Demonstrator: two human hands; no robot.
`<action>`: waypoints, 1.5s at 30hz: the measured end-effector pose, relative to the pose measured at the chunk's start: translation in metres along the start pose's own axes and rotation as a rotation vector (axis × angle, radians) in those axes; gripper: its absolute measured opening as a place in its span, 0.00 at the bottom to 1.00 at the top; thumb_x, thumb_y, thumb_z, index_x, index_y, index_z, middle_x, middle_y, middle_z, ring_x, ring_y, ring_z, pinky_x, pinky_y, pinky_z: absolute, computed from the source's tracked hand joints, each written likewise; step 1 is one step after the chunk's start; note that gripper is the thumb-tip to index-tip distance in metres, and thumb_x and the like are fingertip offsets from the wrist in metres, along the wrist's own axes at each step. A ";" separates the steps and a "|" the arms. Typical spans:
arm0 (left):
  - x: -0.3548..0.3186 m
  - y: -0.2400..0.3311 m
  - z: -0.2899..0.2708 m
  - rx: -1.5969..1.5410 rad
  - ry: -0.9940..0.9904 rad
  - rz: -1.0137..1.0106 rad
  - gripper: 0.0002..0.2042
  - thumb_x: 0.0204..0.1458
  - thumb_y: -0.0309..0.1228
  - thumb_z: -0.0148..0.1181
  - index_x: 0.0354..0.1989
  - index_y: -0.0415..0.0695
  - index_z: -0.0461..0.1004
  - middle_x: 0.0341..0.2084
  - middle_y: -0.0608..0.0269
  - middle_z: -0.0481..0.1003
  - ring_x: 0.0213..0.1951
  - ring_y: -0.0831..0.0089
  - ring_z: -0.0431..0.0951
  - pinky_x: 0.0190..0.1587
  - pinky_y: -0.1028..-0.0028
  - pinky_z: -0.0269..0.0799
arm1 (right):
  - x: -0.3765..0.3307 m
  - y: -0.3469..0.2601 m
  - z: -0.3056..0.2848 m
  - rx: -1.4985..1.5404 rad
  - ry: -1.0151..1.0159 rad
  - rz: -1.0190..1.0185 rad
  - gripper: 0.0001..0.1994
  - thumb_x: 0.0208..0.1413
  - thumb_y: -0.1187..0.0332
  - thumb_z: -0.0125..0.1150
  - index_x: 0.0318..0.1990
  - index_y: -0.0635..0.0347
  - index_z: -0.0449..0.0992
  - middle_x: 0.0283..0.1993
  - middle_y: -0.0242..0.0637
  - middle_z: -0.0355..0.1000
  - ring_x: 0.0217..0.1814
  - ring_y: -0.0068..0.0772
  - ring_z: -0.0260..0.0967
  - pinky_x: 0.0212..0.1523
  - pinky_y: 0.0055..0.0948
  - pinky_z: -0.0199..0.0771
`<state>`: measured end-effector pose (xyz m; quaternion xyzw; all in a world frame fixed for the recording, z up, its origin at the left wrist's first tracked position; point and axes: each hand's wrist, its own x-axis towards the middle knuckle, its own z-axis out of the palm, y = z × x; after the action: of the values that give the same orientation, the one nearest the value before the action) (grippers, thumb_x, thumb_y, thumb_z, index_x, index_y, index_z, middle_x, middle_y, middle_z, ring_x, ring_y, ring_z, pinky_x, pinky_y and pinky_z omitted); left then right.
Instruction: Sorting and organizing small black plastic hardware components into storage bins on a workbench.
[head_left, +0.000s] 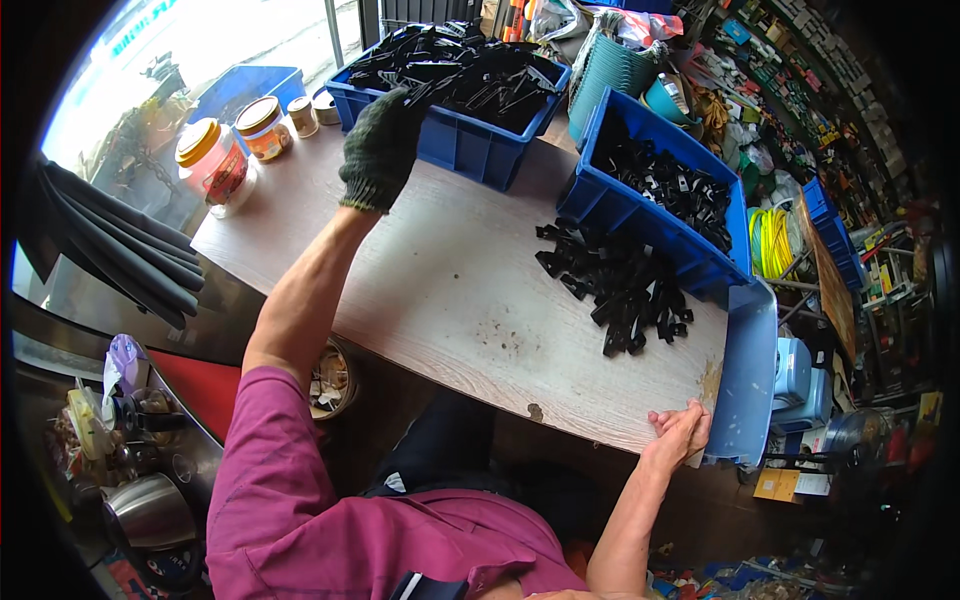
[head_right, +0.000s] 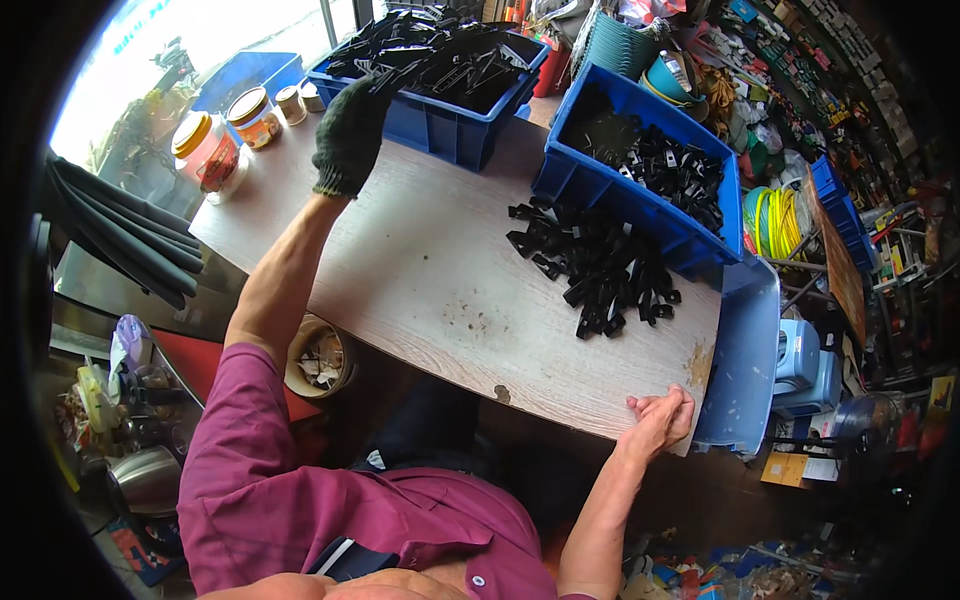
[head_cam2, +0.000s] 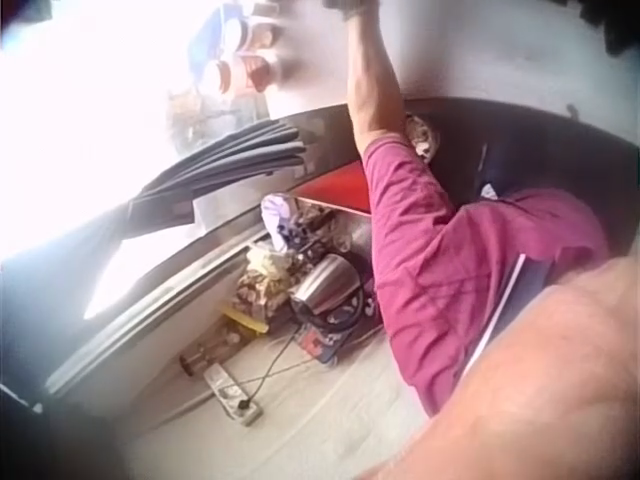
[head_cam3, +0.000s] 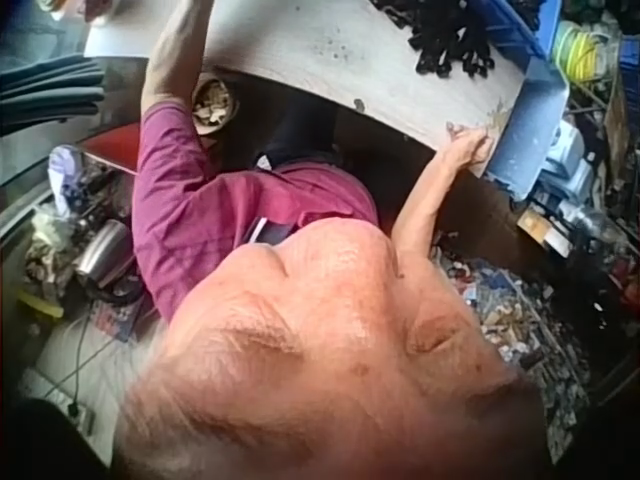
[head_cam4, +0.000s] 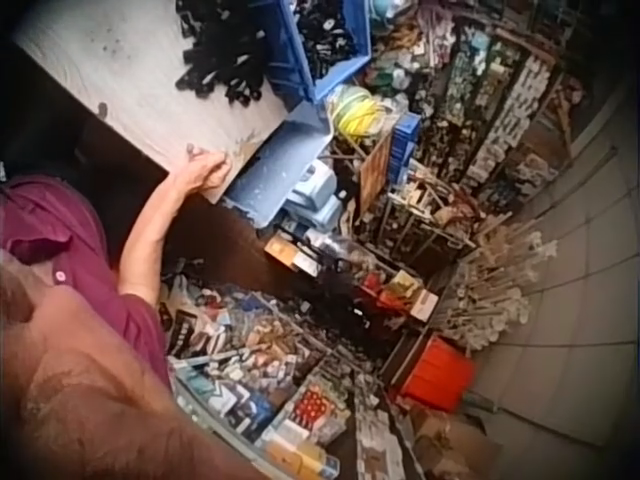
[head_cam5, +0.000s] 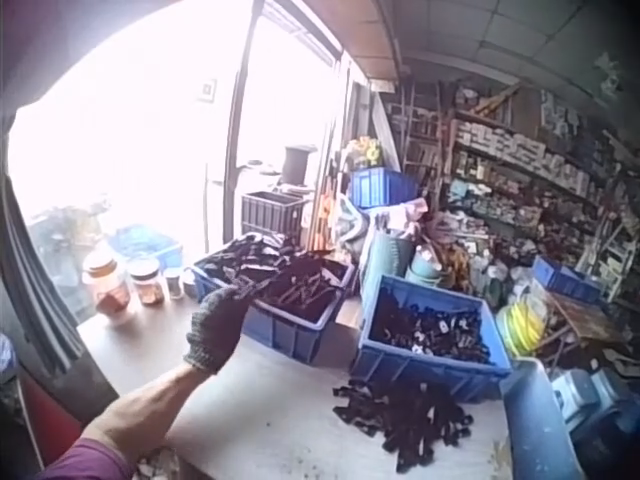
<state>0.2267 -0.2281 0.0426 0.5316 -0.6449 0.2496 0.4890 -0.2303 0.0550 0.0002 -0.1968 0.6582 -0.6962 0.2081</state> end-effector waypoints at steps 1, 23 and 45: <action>-0.011 0.004 -0.003 -0.151 0.034 -0.139 0.13 0.57 0.35 0.62 0.48 0.45 0.77 0.40 0.52 0.79 0.44 0.52 0.79 0.46 0.60 0.75 | 0.000 -0.001 0.000 -0.005 0.000 0.001 0.08 0.63 0.63 0.54 0.36 0.58 0.70 0.13 0.28 0.54 0.16 0.23 0.60 0.23 0.33 0.75; -0.053 0.007 -0.018 -0.198 -0.377 -0.288 0.22 0.57 0.49 0.58 0.53 0.46 0.76 0.51 0.51 0.76 0.54 0.49 0.73 0.56 0.53 0.67 | -0.005 -0.011 0.010 -0.057 0.056 0.015 0.11 0.59 0.60 0.57 0.30 0.54 0.69 0.12 0.27 0.51 0.17 0.25 0.61 0.24 0.32 0.76; 0.117 -0.066 -0.022 -0.122 -0.330 0.001 0.34 0.53 0.60 0.58 0.60 0.46 0.70 0.51 0.45 0.75 0.56 0.45 0.71 0.59 0.53 0.65 | -0.097 -0.008 0.226 0.155 -0.856 0.257 0.09 0.62 0.63 0.56 0.34 0.58 0.70 0.13 0.24 0.54 0.13 0.18 0.56 0.20 0.39 0.82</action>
<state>0.3013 -0.2815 0.1434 0.5343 -0.7306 0.1197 0.4079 -0.0261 -0.0801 0.0213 -0.3675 0.4779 -0.5681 0.5602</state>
